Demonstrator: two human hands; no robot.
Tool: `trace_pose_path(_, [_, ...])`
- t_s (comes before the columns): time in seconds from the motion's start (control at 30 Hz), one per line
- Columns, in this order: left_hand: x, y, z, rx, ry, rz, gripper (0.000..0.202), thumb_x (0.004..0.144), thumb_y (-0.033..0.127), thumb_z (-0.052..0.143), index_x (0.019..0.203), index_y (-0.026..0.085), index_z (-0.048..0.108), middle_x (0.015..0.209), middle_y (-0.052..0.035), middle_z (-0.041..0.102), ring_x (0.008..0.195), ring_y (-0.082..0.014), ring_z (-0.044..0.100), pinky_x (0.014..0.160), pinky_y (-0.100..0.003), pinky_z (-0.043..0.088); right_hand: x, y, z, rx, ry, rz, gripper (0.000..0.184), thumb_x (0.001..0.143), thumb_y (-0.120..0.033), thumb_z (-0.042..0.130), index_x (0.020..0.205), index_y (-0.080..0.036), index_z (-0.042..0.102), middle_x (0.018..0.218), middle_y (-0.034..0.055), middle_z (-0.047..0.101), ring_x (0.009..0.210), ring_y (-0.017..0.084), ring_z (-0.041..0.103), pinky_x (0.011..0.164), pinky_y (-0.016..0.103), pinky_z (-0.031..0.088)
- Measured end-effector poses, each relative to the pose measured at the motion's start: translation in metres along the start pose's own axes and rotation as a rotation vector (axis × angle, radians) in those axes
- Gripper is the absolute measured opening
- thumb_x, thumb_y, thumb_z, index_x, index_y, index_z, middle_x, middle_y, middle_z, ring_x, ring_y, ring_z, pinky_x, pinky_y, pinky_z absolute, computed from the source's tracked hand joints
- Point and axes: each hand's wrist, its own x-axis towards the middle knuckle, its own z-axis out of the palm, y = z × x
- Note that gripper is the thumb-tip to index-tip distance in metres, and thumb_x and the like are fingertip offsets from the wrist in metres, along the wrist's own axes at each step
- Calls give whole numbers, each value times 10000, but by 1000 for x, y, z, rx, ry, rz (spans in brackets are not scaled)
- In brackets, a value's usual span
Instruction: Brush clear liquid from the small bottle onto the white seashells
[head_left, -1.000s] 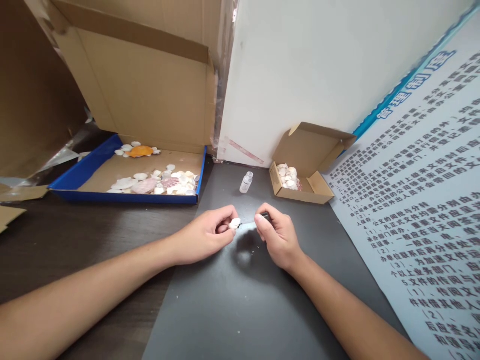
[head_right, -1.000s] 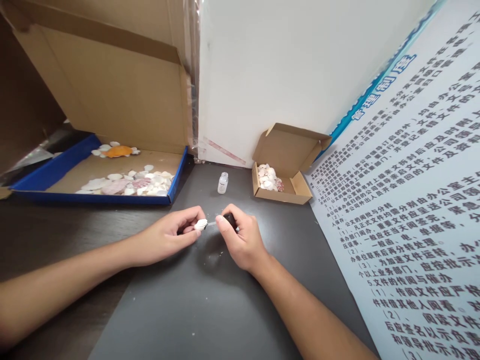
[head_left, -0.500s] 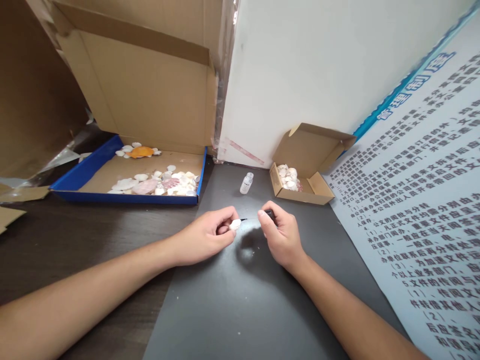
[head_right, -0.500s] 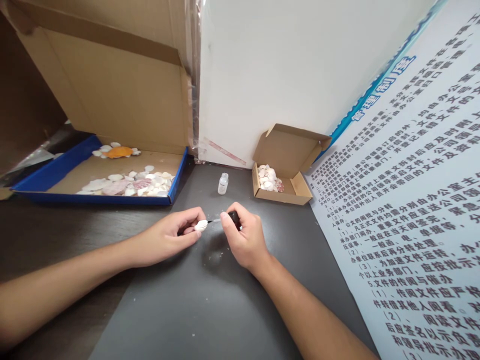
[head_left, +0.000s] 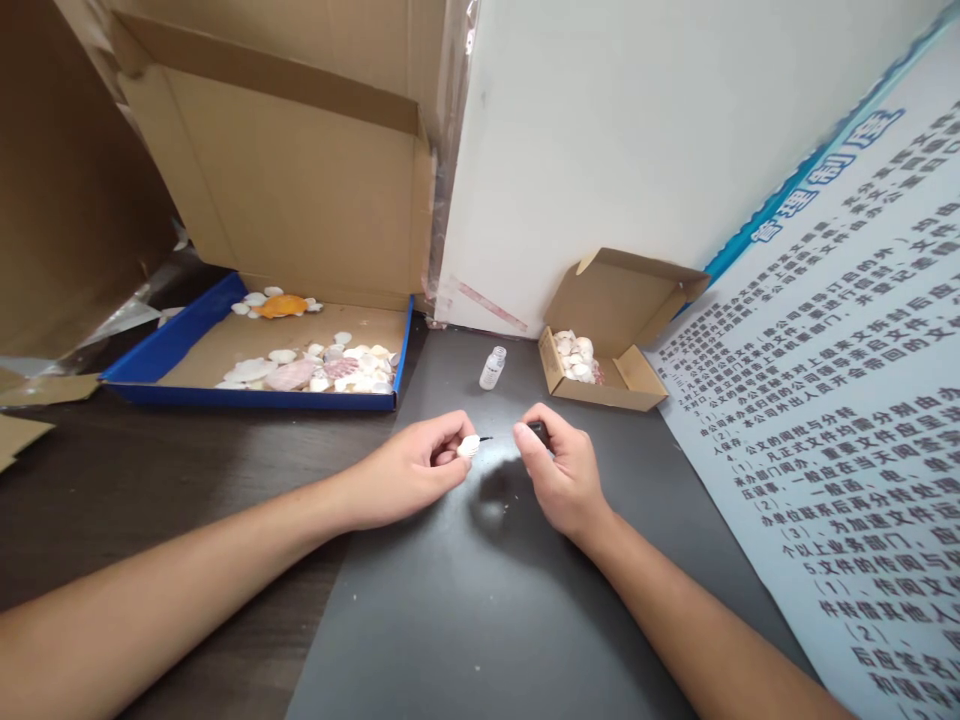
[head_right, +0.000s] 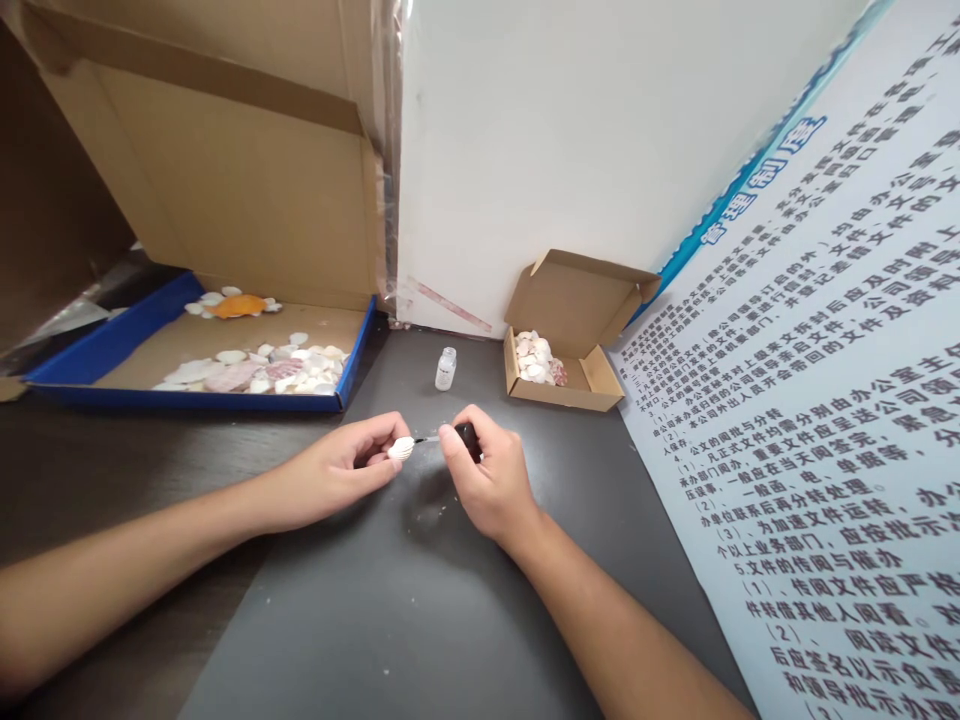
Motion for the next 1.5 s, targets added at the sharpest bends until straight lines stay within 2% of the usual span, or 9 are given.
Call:
trace_pose_path(0.17, [0,-1,0,-5,-3,5,160,864,306,501,801,195,404,676,69,311,607,-96,268,542,-216,263,-1,-1,1,52,-83,-58,242,912,-338,498,725,-189,462,541,-57,393,485,77,352,489,196,314])
trace_pose_path(0.33, [0,-2,-1,-2,-2,-10,175,867,328,498,798,198,402,679,66,311,603,-98,270,538,-217,261,0,-3,0,-29,14,-22,266,911,-333,493,691,-193,436,521,-60,349,478,77,331,478,196,300])
trace_pose_path(0.5, [0,-1,0,-14,-13,0,159,851,302,499,789,199,394,685,65,321,611,-98,283,549,-220,270,-1,-4,-1,20,-87,-88,212,907,-330,502,749,-189,484,551,-55,417,482,77,376,490,197,320])
trace_pose_path(0.67, [0,-1,-1,-20,-4,2,158,846,286,487,776,202,373,685,65,311,609,-96,276,545,-224,266,1,-1,-5,-54,-3,-31,268,933,-329,470,705,-189,458,519,-57,375,476,82,353,487,207,298])
trace_pose_path(0.8, [0,-2,-1,-34,-2,2,168,848,313,494,791,199,385,692,62,322,619,-99,287,553,-225,270,0,-3,-6,22,-71,-94,268,931,-343,467,711,-188,458,557,-46,421,501,86,370,510,211,314])
trace_pose_path(0.93, [0,-2,-1,-44,12,17,202,852,362,504,795,196,403,703,57,337,636,-104,307,581,-228,289,-4,-10,-3,-28,-165,-52,233,936,-352,477,768,-191,482,572,-49,426,521,90,388,519,204,322])
trace_pose_path(1.17, [0,1,-1,-104,-2,31,207,866,375,496,804,191,424,714,54,376,636,-103,327,588,-229,300,-12,-10,-7,-14,-201,69,224,968,-382,474,897,-189,564,643,-29,500,544,95,453,523,203,362])
trace_pose_path(1.33, [1,0,0,-129,10,-9,233,892,413,488,835,194,432,663,73,364,559,-88,282,525,-226,258,-15,-6,-9,-13,-171,-12,236,949,-339,530,1085,-205,669,732,5,612,588,109,505,556,212,420])
trace_pose_path(1.5, [1,0,1,-123,4,-38,225,893,400,489,821,198,423,616,83,363,529,-84,285,504,-226,244,-15,-6,-8,-62,-179,-95,252,934,-289,570,1135,-209,700,740,5,649,587,103,515,586,215,444])
